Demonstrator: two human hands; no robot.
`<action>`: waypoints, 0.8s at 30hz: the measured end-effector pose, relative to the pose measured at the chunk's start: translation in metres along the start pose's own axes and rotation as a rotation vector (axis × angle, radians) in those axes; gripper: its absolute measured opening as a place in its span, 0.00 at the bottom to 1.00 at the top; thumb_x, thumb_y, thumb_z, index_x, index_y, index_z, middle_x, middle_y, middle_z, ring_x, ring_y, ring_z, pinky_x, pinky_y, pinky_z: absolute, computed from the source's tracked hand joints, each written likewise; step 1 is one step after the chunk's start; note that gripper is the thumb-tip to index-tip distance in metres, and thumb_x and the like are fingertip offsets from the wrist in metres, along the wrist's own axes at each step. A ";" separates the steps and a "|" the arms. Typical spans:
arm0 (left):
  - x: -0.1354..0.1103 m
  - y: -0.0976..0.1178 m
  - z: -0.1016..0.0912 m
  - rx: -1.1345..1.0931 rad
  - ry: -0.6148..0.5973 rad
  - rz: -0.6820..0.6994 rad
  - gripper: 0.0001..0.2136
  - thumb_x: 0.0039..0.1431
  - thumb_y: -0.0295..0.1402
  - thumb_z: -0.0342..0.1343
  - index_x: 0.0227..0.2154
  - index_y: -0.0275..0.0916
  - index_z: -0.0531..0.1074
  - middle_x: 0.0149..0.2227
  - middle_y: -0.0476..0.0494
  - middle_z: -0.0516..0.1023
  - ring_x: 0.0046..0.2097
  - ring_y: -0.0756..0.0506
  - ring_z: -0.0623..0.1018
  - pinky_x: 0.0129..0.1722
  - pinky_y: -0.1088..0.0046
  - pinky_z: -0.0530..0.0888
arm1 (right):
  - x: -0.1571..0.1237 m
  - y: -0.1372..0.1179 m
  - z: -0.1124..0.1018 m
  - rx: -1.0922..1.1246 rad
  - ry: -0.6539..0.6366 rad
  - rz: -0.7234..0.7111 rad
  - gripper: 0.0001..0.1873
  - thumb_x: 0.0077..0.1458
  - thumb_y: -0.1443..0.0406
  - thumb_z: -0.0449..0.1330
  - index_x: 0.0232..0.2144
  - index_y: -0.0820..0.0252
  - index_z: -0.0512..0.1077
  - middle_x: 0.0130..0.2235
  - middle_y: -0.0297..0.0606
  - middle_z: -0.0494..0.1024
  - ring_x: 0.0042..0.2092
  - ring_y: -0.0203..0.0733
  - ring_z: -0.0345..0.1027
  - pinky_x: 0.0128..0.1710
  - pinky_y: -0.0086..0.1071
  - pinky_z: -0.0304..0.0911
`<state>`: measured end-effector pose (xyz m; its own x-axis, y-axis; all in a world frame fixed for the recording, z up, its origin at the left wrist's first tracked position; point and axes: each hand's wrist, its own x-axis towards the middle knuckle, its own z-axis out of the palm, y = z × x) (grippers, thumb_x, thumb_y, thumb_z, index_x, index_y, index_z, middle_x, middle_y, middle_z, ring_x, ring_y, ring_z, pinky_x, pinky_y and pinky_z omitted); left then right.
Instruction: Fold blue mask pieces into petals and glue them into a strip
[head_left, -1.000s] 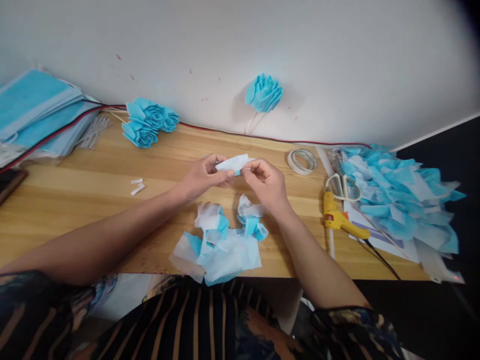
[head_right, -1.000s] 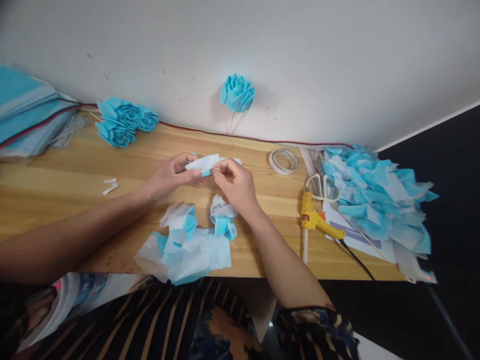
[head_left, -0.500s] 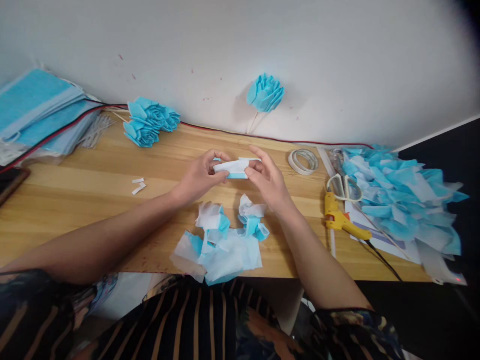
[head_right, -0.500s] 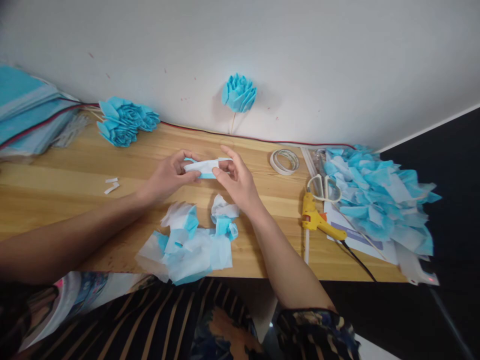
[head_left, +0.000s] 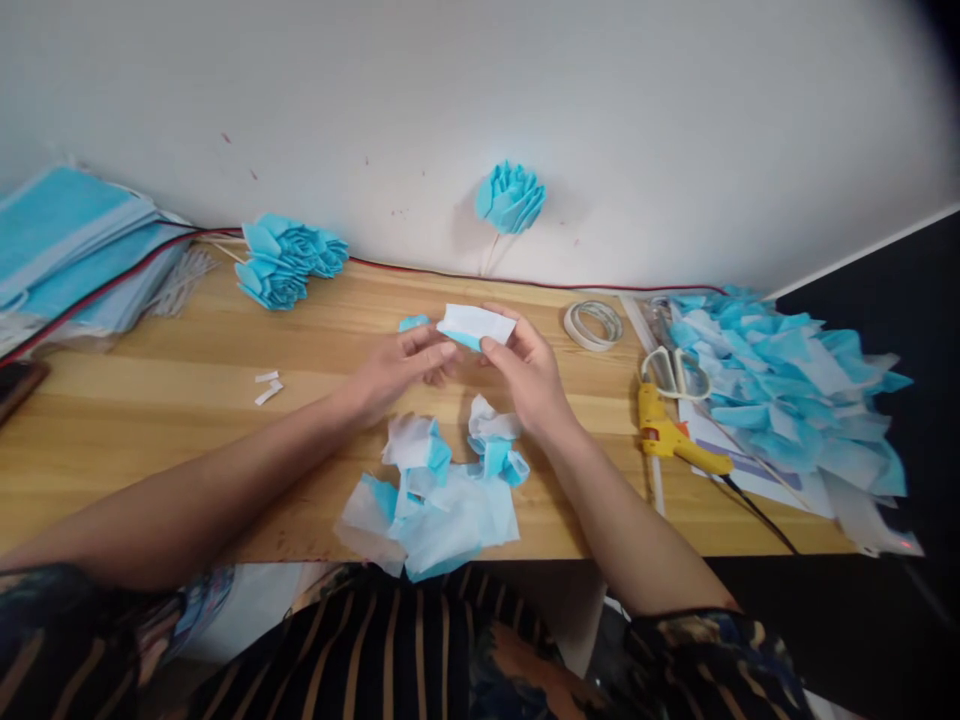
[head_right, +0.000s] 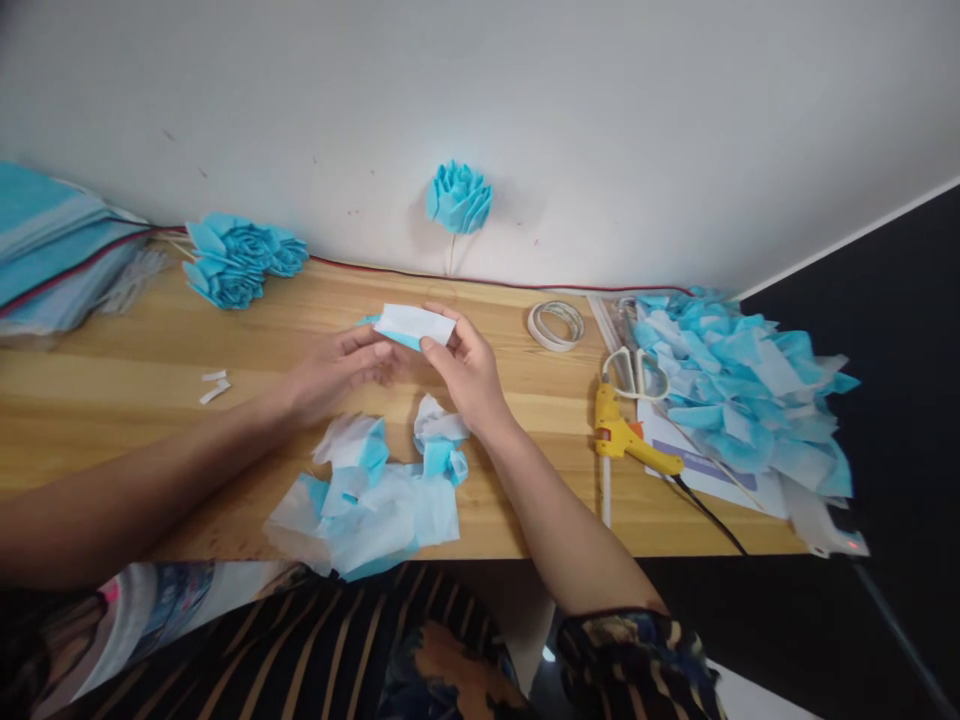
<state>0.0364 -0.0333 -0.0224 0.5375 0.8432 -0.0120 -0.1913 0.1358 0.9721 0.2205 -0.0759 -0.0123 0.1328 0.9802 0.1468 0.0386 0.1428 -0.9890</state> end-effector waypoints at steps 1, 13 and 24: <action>-0.001 -0.001 0.002 0.000 -0.021 -0.034 0.19 0.53 0.47 0.68 0.36 0.34 0.78 0.36 0.42 0.80 0.36 0.47 0.78 0.36 0.71 0.73 | -0.002 0.000 0.003 -0.004 -0.016 -0.004 0.22 0.55 0.58 0.64 0.53 0.52 0.72 0.46 0.36 0.79 0.45 0.43 0.72 0.45 0.37 0.71; 0.001 0.000 0.000 -0.297 0.084 -0.234 0.12 0.51 0.37 0.70 0.33 0.34 0.79 0.29 0.44 0.80 0.32 0.49 0.78 0.34 0.72 0.72 | 0.002 -0.011 -0.017 -0.467 -0.026 -0.357 0.23 0.60 0.65 0.58 0.58 0.48 0.68 0.47 0.39 0.79 0.49 0.48 0.73 0.52 0.48 0.70; -0.001 0.004 0.001 -0.301 0.030 -0.255 0.11 0.51 0.36 0.69 0.30 0.32 0.77 0.28 0.44 0.79 0.29 0.50 0.76 0.32 0.72 0.72 | 0.009 -0.007 -0.021 -0.792 -0.258 -0.715 0.12 0.60 0.68 0.59 0.42 0.45 0.76 0.61 0.35 0.72 0.66 0.54 0.59 0.65 0.59 0.54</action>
<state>0.0358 -0.0336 -0.0182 0.5759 0.7767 -0.2552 -0.2896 0.4857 0.8248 0.2418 -0.0711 -0.0036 -0.3812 0.7186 0.5816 0.6613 0.6516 -0.3716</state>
